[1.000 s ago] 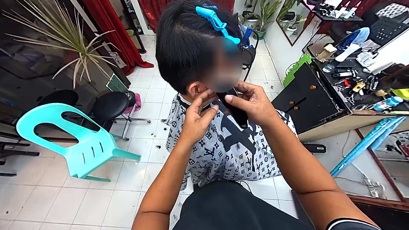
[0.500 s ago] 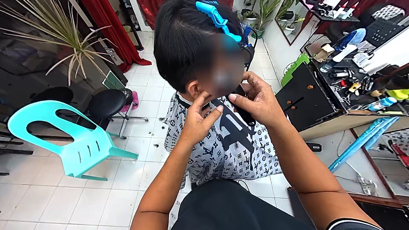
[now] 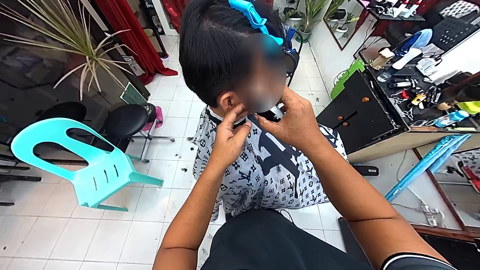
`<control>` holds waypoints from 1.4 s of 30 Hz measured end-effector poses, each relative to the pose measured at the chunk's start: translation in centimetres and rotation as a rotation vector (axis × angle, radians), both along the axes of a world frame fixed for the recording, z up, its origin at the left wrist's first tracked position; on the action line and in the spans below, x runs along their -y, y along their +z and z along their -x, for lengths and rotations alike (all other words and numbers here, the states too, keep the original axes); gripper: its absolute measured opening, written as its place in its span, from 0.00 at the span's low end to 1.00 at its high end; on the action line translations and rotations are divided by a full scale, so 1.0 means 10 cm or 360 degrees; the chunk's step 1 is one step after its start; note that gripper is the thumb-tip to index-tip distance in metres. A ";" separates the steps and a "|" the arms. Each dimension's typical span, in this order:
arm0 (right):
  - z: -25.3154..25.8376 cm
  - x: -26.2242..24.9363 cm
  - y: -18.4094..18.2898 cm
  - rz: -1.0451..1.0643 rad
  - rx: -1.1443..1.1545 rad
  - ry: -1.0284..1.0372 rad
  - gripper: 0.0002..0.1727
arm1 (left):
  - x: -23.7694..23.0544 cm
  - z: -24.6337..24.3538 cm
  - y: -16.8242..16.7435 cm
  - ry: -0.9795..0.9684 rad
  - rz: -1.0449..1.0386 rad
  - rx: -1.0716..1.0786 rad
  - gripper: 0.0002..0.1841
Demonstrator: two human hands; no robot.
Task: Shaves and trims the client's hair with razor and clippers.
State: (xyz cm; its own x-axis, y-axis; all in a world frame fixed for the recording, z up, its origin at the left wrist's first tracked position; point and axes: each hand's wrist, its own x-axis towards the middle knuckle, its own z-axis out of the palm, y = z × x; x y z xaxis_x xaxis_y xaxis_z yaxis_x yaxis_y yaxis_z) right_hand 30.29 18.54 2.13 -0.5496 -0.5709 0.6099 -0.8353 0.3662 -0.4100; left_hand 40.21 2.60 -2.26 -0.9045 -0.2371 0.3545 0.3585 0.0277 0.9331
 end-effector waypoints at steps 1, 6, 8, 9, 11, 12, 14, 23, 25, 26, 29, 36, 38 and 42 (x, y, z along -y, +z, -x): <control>0.00 0.00 0.00 -0.0004 0.0007 -0.0001 0.27 | 0.00 0.00 0.00 0.0003 -0.0006 -0.0001 0.25; 0.01 0.01 0.00 -0.0016 0.0002 0.0004 0.27 | 0.00 0.00 0.00 0.0007 -0.0036 0.0020 0.25; 0.01 0.02 0.01 -0.0019 0.0005 0.0000 0.27 | 0.00 0.00 0.00 0.0011 -0.0040 0.0027 0.25; 0.01 0.02 0.01 -0.0018 0.0006 -0.0002 0.27 | 0.00 0.00 0.00 0.0011 -0.0038 0.0035 0.26; 0.02 0.03 0.01 -0.0014 0.0002 -0.0003 0.27 | 0.00 0.00 0.01 0.0019 -0.0034 0.0045 0.26; 0.02 0.04 0.01 -0.0010 0.0005 0.0000 0.27 | 0.00 0.00 0.01 0.0018 -0.0041 0.0042 0.26; 0.02 0.05 0.01 -0.0003 0.0003 -0.0002 0.27 | 0.00 0.00 0.01 0.0018 -0.0039 0.0040 0.27; 0.03 0.07 -0.01 0.0029 0.0032 -0.0024 0.29 | 0.00 0.01 0.01 0.0031 -0.0021 0.0028 0.28; 0.03 0.07 -0.01 0.0041 0.0028 -0.0023 0.29 | 0.00 0.01 0.02 0.0026 -0.0024 0.0024 0.28; 0.03 0.08 -0.01 0.0045 0.0027 -0.0022 0.29 | 0.00 0.01 0.02 0.0024 -0.0026 0.0019 0.28; 0.03 0.09 -0.01 0.0060 0.0033 -0.0023 0.29 | 0.00 0.02 0.02 0.0016 -0.0017 0.0012 0.28; 0.03 0.10 -0.01 0.0100 0.0074 -0.0035 0.30 | 0.00 0.00 0.05 0.0002 -0.0033 0.0016 0.29; 0.03 0.10 -0.02 0.0116 0.0084 -0.0031 0.30 | 0.00 0.01 0.04 -0.0002 -0.0032 0.0004 0.29; 0.03 0.11 -0.04 0.0149 0.0076 -0.0027 0.31 | 0.00 0.01 0.05 -0.0017 -0.0026 -0.0015 0.30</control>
State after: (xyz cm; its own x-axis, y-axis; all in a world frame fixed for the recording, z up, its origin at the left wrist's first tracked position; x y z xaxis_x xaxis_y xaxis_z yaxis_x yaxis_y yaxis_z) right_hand 30.02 17.45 1.77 -0.5884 -0.5032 0.6329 -0.8080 0.3383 -0.4823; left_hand 40.14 2.61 -1.80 -0.9038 -0.2331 0.3590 0.3672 0.0084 0.9301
